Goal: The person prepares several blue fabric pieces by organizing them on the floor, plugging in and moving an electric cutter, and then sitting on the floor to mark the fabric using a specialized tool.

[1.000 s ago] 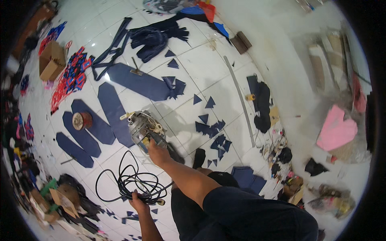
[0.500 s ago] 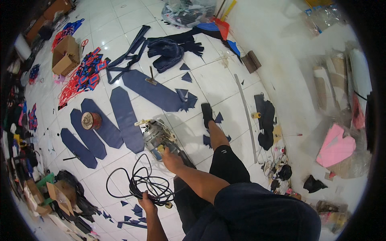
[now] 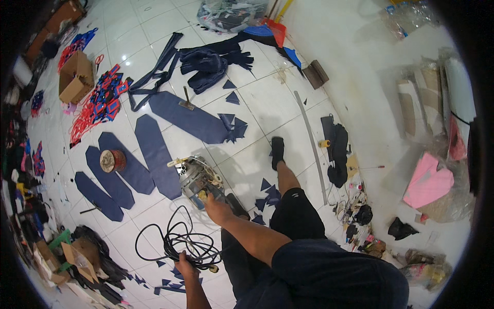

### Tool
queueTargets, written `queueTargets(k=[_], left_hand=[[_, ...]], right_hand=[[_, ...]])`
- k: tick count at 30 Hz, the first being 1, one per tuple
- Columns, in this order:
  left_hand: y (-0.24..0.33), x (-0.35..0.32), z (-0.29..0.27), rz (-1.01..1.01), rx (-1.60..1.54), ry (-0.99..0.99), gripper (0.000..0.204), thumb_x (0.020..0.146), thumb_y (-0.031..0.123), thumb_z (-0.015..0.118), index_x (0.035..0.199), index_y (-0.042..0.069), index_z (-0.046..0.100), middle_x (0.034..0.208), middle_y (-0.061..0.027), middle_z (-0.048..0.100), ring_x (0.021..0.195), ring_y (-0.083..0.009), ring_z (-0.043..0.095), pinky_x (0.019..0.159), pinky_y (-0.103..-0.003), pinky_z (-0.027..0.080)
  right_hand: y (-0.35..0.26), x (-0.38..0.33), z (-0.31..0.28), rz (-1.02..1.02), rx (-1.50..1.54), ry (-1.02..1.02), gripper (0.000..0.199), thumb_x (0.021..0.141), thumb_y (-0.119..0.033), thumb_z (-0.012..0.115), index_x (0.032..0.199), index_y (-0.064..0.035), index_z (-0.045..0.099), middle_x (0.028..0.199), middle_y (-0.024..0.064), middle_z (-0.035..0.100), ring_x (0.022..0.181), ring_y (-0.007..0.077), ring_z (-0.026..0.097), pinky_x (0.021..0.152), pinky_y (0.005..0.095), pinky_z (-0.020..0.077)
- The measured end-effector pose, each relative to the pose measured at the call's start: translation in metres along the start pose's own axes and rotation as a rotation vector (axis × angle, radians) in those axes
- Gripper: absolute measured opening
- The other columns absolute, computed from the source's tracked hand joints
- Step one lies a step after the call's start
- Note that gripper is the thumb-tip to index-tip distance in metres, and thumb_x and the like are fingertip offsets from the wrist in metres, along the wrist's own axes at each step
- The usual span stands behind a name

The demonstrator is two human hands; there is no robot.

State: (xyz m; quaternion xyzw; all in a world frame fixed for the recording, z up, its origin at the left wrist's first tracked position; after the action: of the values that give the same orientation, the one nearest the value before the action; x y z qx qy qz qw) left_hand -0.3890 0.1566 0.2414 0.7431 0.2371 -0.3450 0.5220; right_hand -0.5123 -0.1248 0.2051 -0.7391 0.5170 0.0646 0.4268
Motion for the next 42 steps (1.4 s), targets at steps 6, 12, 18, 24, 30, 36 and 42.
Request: queueTargets(k=[6, 12, 18, 24, 30, 36, 42], left_hand=[[-0.003, 0.012, 0.013, 0.052, 0.076, -0.045, 0.015, 0.080, 0.009, 0.061, 0.074, 0.010, 0.047, 0.059, 0.0001, 0.045, 0.047, -0.0121, 0.044, 0.044, -0.028, 0.036], [0.002, -0.017, 0.029, 0.126, 0.079, -0.064, 0.012, 0.081, 0.006, 0.059, 0.076, 0.008, 0.048, 0.057, -0.0014, 0.048, 0.047, -0.0109, 0.045, 0.044, -0.026, 0.035], [-0.004, -0.038, 0.049, 0.186, 0.152, -0.100, 0.016, 0.083, 0.005, 0.061, 0.090, 0.007, 0.046, 0.065, -0.0022, 0.051, 0.051, -0.0100, 0.047, 0.045, -0.026, 0.037], [-0.024, -0.083, 0.088, 0.336, 0.217, -0.053, 0.040, 0.081, 0.006, 0.061, 0.116, -0.007, 0.046, 0.101, -0.0134, 0.059, 0.082, -0.0193, 0.054, 0.079, -0.033, 0.045], [-0.055, -0.112, 0.106, 0.231, 0.092, -0.064, 0.033, 0.083, 0.007, 0.059, 0.112, -0.003, 0.045, 0.082, -0.0075, 0.055, 0.062, -0.0138, 0.051, 0.055, -0.027, 0.044], [-0.026, -0.121, 0.140, 0.195, 0.219, -0.189, 0.024, 0.084, 0.008, 0.060, 0.102, 0.001, 0.046, 0.072, -0.0046, 0.053, 0.056, -0.0129, 0.051, 0.052, -0.027, 0.045], [-0.032, -0.099, 0.160, 0.246, 0.279, -0.311, 0.026, 0.081, 0.005, 0.063, 0.100, 0.003, 0.046, 0.071, -0.0033, 0.053, 0.055, -0.0126, 0.052, 0.049, -0.026, 0.044]], right_hand=[[0.003, 0.000, -0.004, -0.081, 0.099, 0.035, 0.041, 0.094, -0.032, 0.048, 0.116, -0.0006, 0.035, 0.074, 0.0244, 0.064, 0.070, 0.0437, 0.064, 0.062, 0.0523, 0.0502], [0.016, 0.005, -0.015, -0.027, 0.055, -0.054, 0.052, 0.094, -0.040, 0.048, 0.127, -0.0012, 0.035, 0.073, 0.0251, 0.064, 0.070, 0.0432, 0.064, 0.066, 0.0517, 0.0508], [0.025, -0.004, -0.058, -0.070, -0.064, -0.231, 0.053, 0.092, -0.047, 0.049, 0.120, -0.0026, 0.039, 0.097, 0.0273, 0.064, 0.092, 0.0416, 0.064, 0.082, 0.0502, 0.0496], [0.085, -0.030, -0.071, -0.074, -0.164, -0.420, 0.063, 0.089, -0.058, 0.047, 0.122, -0.0037, 0.041, 0.110, 0.0292, 0.060, 0.110, 0.0434, 0.056, 0.092, 0.0500, 0.0436], [0.143, -0.071, -0.072, 0.084, -0.022, -0.323, 0.058, 0.085, -0.052, 0.058, 0.115, -0.0038, 0.047, 0.101, 0.0263, 0.062, 0.100, 0.0392, 0.061, 0.086, 0.0498, 0.0462], [0.183, -0.119, -0.075, 0.284, 0.063, 0.210, 0.051, 0.088, -0.047, 0.057, 0.108, -0.0009, 0.049, 0.078, 0.0243, 0.062, 0.077, 0.0437, 0.063, 0.068, 0.0516, 0.0488], [0.188, -0.128, -0.069, 0.765, 0.382, 0.527, 0.054, 0.092, -0.045, 0.051, 0.115, 0.0033, 0.046, 0.089, 0.0296, 0.062, 0.085, 0.0482, 0.061, 0.074, 0.0527, 0.0472]])
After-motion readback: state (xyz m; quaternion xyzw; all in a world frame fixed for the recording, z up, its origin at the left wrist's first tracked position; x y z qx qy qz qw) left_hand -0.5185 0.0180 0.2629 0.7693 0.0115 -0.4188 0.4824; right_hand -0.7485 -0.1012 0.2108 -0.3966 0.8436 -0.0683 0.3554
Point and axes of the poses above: each hand's wrist, its own x-axis towards the middle knuckle, its own z-axis out of the palm, y = z × x, the point moved 8 cm from there along x, towards the middle knuckle
